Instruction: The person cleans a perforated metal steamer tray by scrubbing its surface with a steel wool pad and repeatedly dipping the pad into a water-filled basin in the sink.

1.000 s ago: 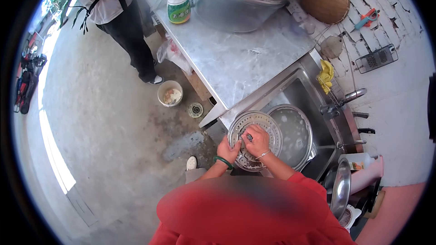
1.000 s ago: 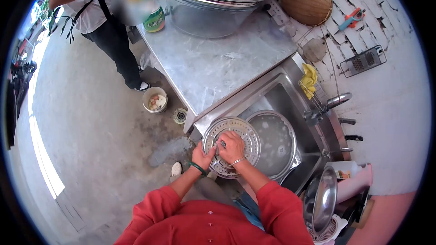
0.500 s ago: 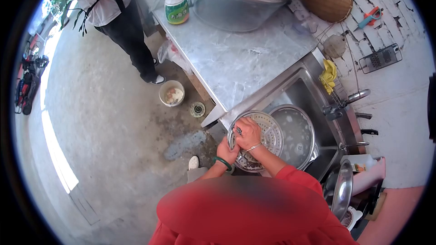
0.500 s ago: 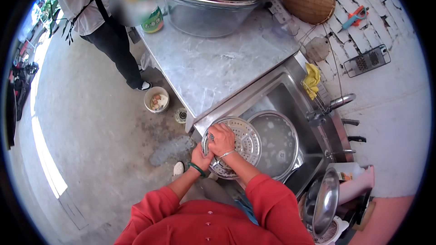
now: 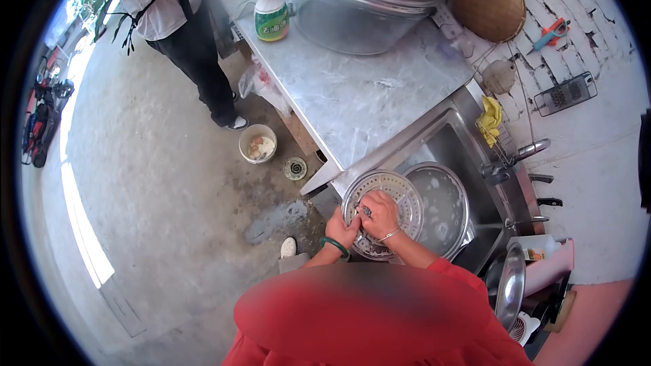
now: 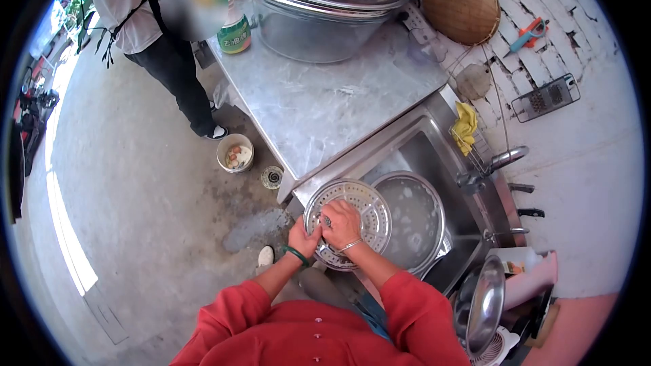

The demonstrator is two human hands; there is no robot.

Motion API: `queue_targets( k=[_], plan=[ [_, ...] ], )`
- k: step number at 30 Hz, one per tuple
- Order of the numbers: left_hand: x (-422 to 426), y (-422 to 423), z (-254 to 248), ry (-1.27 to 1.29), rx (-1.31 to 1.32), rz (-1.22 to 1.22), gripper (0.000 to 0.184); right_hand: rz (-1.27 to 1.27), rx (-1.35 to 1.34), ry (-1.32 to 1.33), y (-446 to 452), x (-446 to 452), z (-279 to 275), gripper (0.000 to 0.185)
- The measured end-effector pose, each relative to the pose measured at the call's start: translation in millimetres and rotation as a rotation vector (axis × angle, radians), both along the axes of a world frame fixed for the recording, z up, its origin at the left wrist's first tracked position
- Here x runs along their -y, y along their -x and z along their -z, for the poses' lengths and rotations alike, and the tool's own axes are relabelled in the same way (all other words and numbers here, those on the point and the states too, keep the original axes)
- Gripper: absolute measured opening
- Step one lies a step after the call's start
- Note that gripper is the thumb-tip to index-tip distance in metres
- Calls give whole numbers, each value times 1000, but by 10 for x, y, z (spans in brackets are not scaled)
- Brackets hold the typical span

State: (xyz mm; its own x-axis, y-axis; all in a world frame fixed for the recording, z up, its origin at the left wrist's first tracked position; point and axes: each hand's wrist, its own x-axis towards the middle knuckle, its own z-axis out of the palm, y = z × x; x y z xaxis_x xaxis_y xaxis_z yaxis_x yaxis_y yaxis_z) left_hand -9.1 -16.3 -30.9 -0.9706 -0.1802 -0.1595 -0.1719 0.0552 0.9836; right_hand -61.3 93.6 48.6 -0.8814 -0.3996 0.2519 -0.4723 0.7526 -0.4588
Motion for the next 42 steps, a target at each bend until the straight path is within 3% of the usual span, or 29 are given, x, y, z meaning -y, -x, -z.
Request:
queue_targets(
  k=[4, 6, 9, 13, 15, 17, 20, 22, 24, 26, 28, 30, 33, 35, 36, 38, 42],
  plan=[
    [-1, -13, 2, 23, 30, 23, 36, 85, -83, 7, 295, -5, 75, 9],
    [-9, -20, -28, 32, 115, 26, 36, 420, -65, -6, 633, -72, 128, 9],
    [-70, -37, 89, 13, 102, 8, 34, 541, -52, -96, 697, -46, 95, 9],
    [-79, -27, 141, -27, -112, -50, 33, 194, -63, 79, 89, 199, 79, 9],
    [-94, -33, 104, -31, -54, -52, 33, 44, -63, 91, 128, 141, 83, 10],
    [-66, -52, 39, 25, 43, -21, 34, 334, -118, -1, 446, -53, 201, 9],
    [-93, -48, 101, 74, 19, -51, 34, 513, -146, 1, 579, -103, 240, 9],
    [-80, -44, 52, 81, -5, -47, 34, 469, -129, 2, 340, 68, 190, 8],
    [-77, -40, -14, 89, -23, -48, 34, 83, -91, 31, 42, 252, 40, 9],
    [-42, -60, -71, -20, 49, -18, 33, 94, -74, 72, 254, 12, 121, 10],
    [-60, -59, -12, -12, 30, -32, 32, 445, -95, 28, 518, -183, 128, 9],
    [-90, -96, 36, -7, 12, -38, 32, 511, -54, -10, 467, -167, 158, 8],
    [-50, -47, 27, -4, 14, -7, 29, 380, -90, 18, 169, -83, 160, 9],
    [-32, -74, -47, 28, 36, 27, 31, 85, -51, 53, -37, -62, 57, 10],
    [-27, -65, -45, 35, 35, 34, 31, 92, -51, 60, 97, -137, 104, 10],
    [-35, -82, -31, 47, 84, 33, 32, 510, -94, -4, 442, -362, 222, 10],
    [-91, -53, 52, 4, 11, -6, 32, 539, -48, -28, 226, -237, 170, 12]
  ],
)
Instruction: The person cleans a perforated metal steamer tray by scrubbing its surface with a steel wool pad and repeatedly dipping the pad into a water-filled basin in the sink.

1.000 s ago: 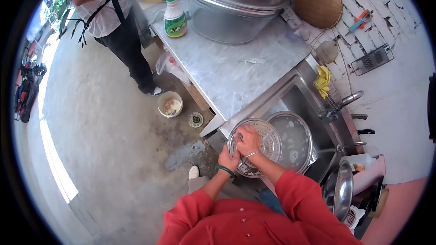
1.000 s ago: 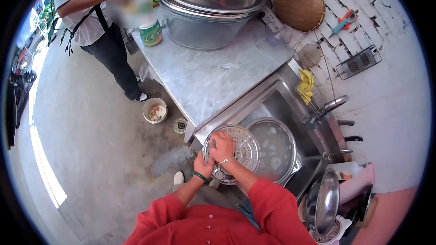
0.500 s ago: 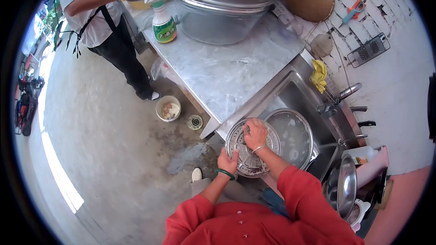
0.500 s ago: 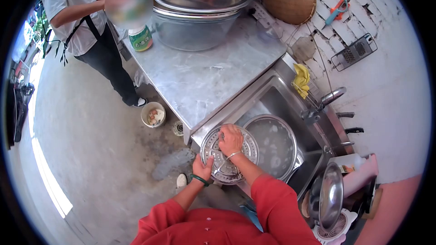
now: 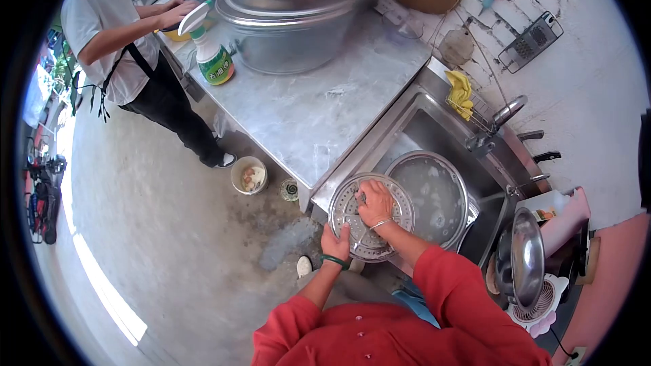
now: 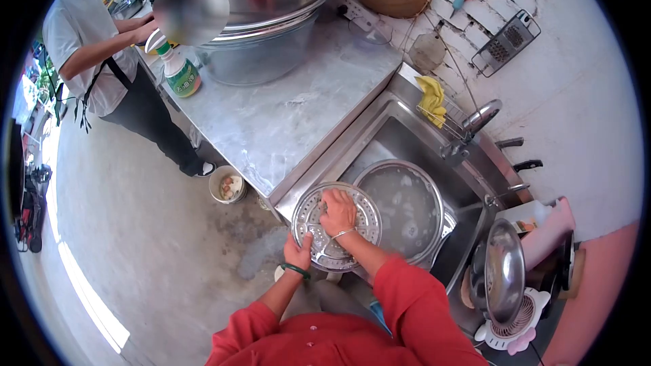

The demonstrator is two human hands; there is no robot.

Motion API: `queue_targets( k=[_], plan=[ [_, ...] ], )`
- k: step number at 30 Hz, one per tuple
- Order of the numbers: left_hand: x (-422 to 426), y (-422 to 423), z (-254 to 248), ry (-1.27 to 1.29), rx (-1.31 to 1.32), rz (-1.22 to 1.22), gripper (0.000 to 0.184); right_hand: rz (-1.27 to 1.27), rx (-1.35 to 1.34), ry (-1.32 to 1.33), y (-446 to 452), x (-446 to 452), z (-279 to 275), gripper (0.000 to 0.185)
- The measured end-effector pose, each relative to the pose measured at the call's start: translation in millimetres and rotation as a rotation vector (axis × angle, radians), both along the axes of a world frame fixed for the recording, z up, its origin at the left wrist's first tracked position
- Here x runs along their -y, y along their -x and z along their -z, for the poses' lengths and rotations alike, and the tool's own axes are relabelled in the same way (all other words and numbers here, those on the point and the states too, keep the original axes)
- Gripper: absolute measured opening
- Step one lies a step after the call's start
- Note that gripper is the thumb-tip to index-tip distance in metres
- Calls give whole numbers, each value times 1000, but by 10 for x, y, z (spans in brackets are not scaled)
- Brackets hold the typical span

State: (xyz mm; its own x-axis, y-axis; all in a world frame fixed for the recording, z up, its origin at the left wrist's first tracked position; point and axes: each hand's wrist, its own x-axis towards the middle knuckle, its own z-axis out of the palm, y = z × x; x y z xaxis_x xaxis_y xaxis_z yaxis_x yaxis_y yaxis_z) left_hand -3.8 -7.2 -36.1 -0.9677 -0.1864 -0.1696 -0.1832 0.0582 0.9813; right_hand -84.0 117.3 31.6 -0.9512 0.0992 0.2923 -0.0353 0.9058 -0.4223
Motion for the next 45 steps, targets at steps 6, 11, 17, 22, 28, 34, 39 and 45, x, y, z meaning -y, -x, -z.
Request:
queue_targets(
  k=[6, 11, 17, 22, 28, 34, 39, 45],
  plan=[
    [39, -10, -113, -66, 27, 41, 32, -53, -58, -70, 127, -387, 100, 14],
    [-2, -92, 284, -15, -109, -77, 28, 317, 230, 341, 456, -579, -147, 14],
    [-117, -361, -281, -474, 342, -189, 29, 195, 7, 466, 20, -280, -180, 13],
    [7, -515, -285, -654, 778, 457, 36, 26, 4, 238, -131, -106, -50, 16],
    [370, -223, -459, -433, 563, 307, 42, -188, -38, 260, -150, -117, -75, 15],
    [432, 150, -124, 42, 211, 287, 46, -338, -60, 121, -286, 233, -106, 14],
    [379, 98, -86, 137, 232, 223, 37, -429, -52, 101, -397, 386, -106, 13],
    [211, -32, 48, -131, 171, 30, 38, -234, -141, -13, 177, 268, 34, 12]
  ],
)
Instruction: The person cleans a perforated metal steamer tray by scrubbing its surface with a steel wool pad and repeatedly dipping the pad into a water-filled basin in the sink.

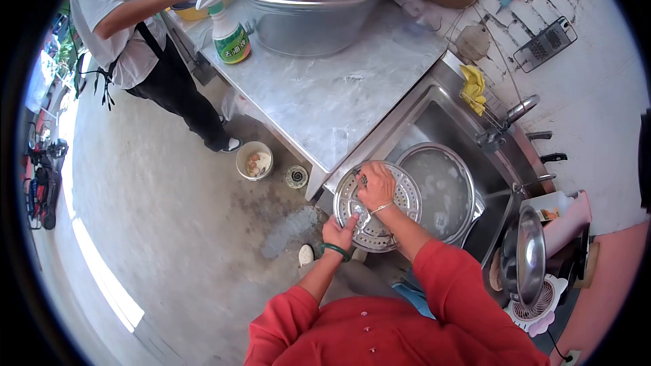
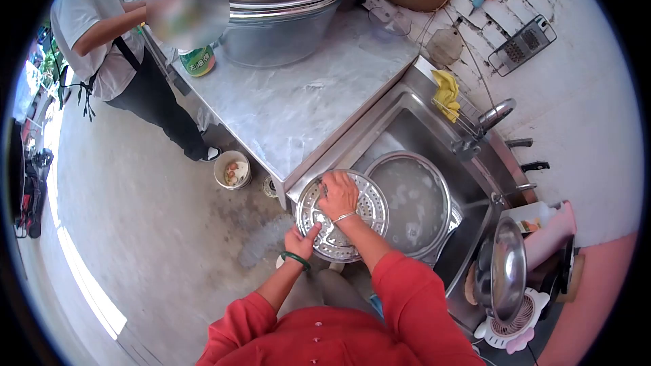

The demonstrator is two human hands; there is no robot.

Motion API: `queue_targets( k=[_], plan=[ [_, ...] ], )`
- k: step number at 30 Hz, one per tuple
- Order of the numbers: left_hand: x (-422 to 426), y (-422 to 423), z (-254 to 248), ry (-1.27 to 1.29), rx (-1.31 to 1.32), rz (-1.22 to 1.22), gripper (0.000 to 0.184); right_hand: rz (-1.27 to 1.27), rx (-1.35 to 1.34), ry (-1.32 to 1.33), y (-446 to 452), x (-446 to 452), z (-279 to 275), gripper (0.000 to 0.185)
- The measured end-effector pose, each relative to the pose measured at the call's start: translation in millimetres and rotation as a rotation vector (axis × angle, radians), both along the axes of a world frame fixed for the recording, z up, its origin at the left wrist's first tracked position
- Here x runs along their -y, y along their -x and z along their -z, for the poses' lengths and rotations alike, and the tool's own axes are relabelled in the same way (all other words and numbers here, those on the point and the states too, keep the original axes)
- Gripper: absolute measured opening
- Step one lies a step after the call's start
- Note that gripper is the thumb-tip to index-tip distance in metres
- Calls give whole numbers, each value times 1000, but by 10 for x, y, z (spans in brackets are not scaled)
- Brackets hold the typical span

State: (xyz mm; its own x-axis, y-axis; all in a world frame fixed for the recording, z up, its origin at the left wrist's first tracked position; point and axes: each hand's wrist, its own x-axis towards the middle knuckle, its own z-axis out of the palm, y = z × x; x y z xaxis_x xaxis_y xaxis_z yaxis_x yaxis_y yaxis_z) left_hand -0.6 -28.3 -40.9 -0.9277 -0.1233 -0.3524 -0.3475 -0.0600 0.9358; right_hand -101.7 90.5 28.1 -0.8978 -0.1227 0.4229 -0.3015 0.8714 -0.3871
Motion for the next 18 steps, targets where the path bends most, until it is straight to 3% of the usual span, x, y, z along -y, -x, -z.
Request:
queue_targets(
  k=[1, 5, 7, 11, 13, 15, 18],
  plan=[
    [5, 2, -105, 30, 18, -13, 38, 156, 8, -10, 109, -14, -8, 12],
    [-3, 28, -162, 222, 16, -5, 35, 206, 107, 64, -37, 149, -124, 10],
    [1, 53, -196, 203, 3, 7, 35, -196, 147, 39, -427, 325, -117, 8],
    [22, 43, -271, 157, -18, -20, 37, -142, 116, 1, -77, 143, -86, 9],
    [-1, 57, -225, 181, 18, -13, 38, 86, 80, 1, 74, 131, -82, 9],
    [-8, 32, -158, 166, 27, -9, 39, 63, 112, 17, -143, 229, -71, 9],
    [-30, 23, -107, 232, -34, -18, 41, -242, 65, -25, -304, 262, -75, 8]
  ],
)
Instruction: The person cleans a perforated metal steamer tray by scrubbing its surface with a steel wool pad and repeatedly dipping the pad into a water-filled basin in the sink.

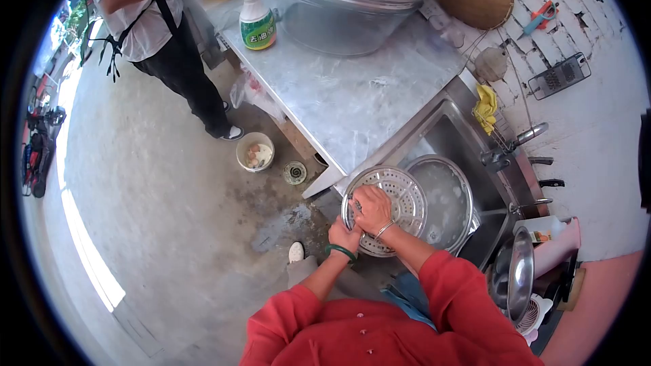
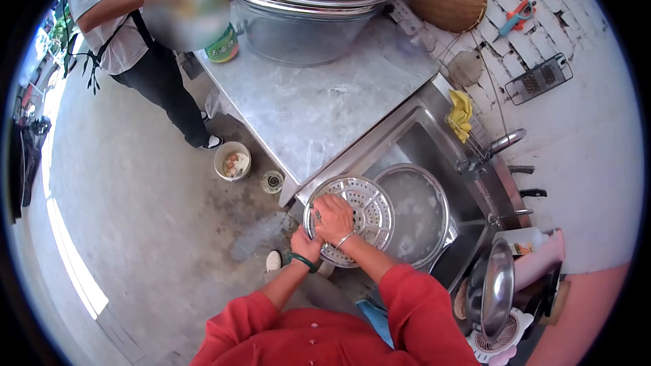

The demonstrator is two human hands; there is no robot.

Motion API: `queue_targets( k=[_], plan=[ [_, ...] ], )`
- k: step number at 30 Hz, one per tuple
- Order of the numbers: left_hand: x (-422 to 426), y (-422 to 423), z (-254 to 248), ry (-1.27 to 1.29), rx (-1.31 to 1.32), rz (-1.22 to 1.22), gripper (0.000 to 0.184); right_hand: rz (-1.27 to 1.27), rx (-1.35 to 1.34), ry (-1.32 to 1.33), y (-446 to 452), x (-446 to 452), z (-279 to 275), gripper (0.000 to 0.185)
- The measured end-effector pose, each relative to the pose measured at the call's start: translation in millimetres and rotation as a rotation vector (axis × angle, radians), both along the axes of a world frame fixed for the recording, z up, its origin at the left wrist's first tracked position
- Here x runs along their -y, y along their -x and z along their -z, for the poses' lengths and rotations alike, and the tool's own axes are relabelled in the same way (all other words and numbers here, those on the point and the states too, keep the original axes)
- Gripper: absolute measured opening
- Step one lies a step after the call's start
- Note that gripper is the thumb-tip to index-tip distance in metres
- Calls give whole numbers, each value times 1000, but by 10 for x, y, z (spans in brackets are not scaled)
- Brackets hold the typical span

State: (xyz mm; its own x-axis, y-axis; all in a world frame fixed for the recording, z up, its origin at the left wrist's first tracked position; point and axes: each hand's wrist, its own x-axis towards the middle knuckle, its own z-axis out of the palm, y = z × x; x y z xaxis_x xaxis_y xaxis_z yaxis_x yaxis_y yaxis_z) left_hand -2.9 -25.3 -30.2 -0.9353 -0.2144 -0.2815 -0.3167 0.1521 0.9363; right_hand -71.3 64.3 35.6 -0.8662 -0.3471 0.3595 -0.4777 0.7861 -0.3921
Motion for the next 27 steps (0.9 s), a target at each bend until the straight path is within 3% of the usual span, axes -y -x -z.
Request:
queue_targets(
  k=[4, 7, 11, 13, 15, 17, 19, 21, 23, 24, 27],
  plan=[
    [27, 75, -159, 4, 87, 38, 38, 197, -41, -152, 424, -219, -30, 9],
    [8, 58, -109, -22, 78, 13, 43, 289, 27, 0, 276, -84, 45, 9],
    [-5, 27, -9, -24, -8, -7, 42, -43, -32, -69, 147, -111, -3, 10],
    [18, 68, -113, -3, 65, 26, 42, 7, -48, -132, 331, -242, -97, 9],
    [-2, 83, -109, 5, 81, 14, 40, 295, 3, -131, 420, -294, -58, 9],
    [-6, 70, -72, 15, 101, 19, 39, 218, -20, -95, 251, -180, 55, 8],
    [-7, 54, -42, 3, -10, -2, 39, -112, -20, -2, 43, -51, 28, 11],
    [15, 73, -139, 27, 68, 25, 39, -117, 11, -51, 230, -195, -62, 10],
    [16, 119, -206, 45, 132, 37, 38, 160, -6, -219, 462, -354, -89, 9],
    [4, 94, -183, 11, 105, 15, 39, 224, 45, -170, 495, -406, -19, 10],
    [-37, 52, 2, -7, 20, -15, 40, 46, -16, -53, 148, -94, -4, 9]
  ],
)
